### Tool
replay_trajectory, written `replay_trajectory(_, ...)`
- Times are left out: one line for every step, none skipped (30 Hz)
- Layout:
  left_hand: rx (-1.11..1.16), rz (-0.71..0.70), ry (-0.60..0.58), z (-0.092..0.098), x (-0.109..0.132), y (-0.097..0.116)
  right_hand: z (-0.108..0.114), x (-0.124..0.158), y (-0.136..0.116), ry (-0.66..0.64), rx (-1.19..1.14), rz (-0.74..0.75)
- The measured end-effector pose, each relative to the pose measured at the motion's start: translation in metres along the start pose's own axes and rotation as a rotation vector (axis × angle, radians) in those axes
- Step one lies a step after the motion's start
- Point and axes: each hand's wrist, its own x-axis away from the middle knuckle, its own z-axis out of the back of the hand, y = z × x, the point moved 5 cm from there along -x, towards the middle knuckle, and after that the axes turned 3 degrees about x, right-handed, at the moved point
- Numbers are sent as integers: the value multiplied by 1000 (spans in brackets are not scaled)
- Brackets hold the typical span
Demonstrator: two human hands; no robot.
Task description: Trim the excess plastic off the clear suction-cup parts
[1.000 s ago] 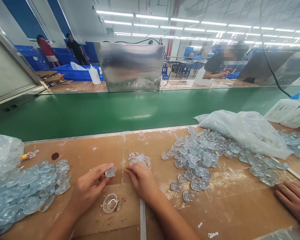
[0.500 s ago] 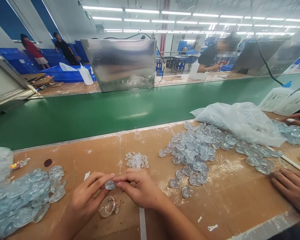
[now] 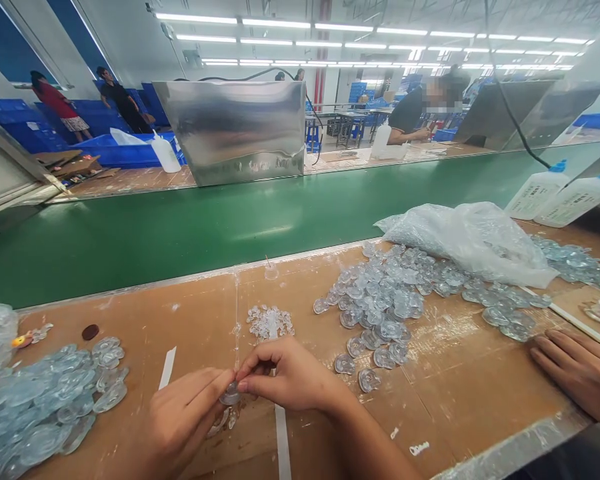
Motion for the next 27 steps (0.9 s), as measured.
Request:
replay_trajectory(-18, -4, 4, 0, -1, 4, 0, 1, -2, -14, 20, 13)
replay_trajectory(-38, 0, -2, 0, -1, 7, 0, 2, -4, -27, 37, 21)
replay_trajectory(-59, 11, -17, 0, -1, 10, -1, 3, -4, -35, 48, 17)
replay_trajectory(-76, 27, -37, 0, 0, 12, -1, 3, -3, -38, 44, -1)
replay_trajectory(-83, 47, -61, -1, 0, 14, -1, 4, 0, -42, 12, -36)
replay_trajectory(-76, 67, -80, -1, 1, 14, -1, 4, 4, -48, -48, -84)
replay_trajectory(-58, 80, -87, -1, 1, 15, -2, 4, 8, -59, -122, -135)
replay_trajectory(-31, 90, -87, 0, 1, 15, -3, 3, 12, -80, -201, -186)
replay_trajectory(3, 96, -84, 1, 1, 16, -5, 3, 16, -108, -281, -225)
replay_trajectory(44, 101, -80, 1, 0, 16, -6, 3, 18, -145, -352, -250)
replay_trajectory(84, 106, -80, 2, 0, 17, -8, 3, 19, -186, -406, -261)
replay_trajectory(120, 111, -80, 3, -1, 17, -9, 3, 20, -225, -443, -260)
replay_trajectory(151, 115, -83, 4, -2, 18, -10, 4, 20, -255, -472, -255)
replay_trajectory(174, 118, -87, 4, -3, 19, -11, 4, 20, -274, -490, -253)
replay_trajectory(188, 121, -92, 5, -3, 19, -11, 4, 20, -280, -495, -254)
replay_trajectory(193, 124, -96, 5, -3, 20, -11, 4, 21, -274, -492, -259)
replay_trajectory(190, 124, -97, 5, -2, 20, -11, 3, 21, -260, -486, -263)
replay_trajectory(185, 123, -98, 5, -2, 20, -10, 3, 21, -242, -471, -260)
replay_trajectory(179, 120, -99, 5, -1, 20, -9, 1, 20, -222, -448, -242)
replay_trajectory(174, 120, -104, 4, 0, 21, -7, 0, 18, -203, -420, -211)
replay_trajectory(172, 122, -112, 3, 1, 21, -5, -1, 16, -190, -391, -172)
replay_trajectory(175, 126, -121, 2, 2, 22, -3, -2, 13, -192, -367, -139)
replay_trajectory(183, 131, -128, 1, 2, 22, -3, -2, 11, -210, -353, -121)
replay_trajectory(195, 136, -128, 0, 3, 22, -3, -2, 11, -245, -353, -123)
replay_trajectory(213, 136, -116, -1, 3, 23, -4, 0, 11, -286, -363, -140)
replay_trajectory(239, 134, -99, -2, 2, 23, -5, 1, 11, -320, -372, -166)
replay_trajectory(272, 131, -83, -2, 2, 23, -6, 3, 12, -342, -380, -188)
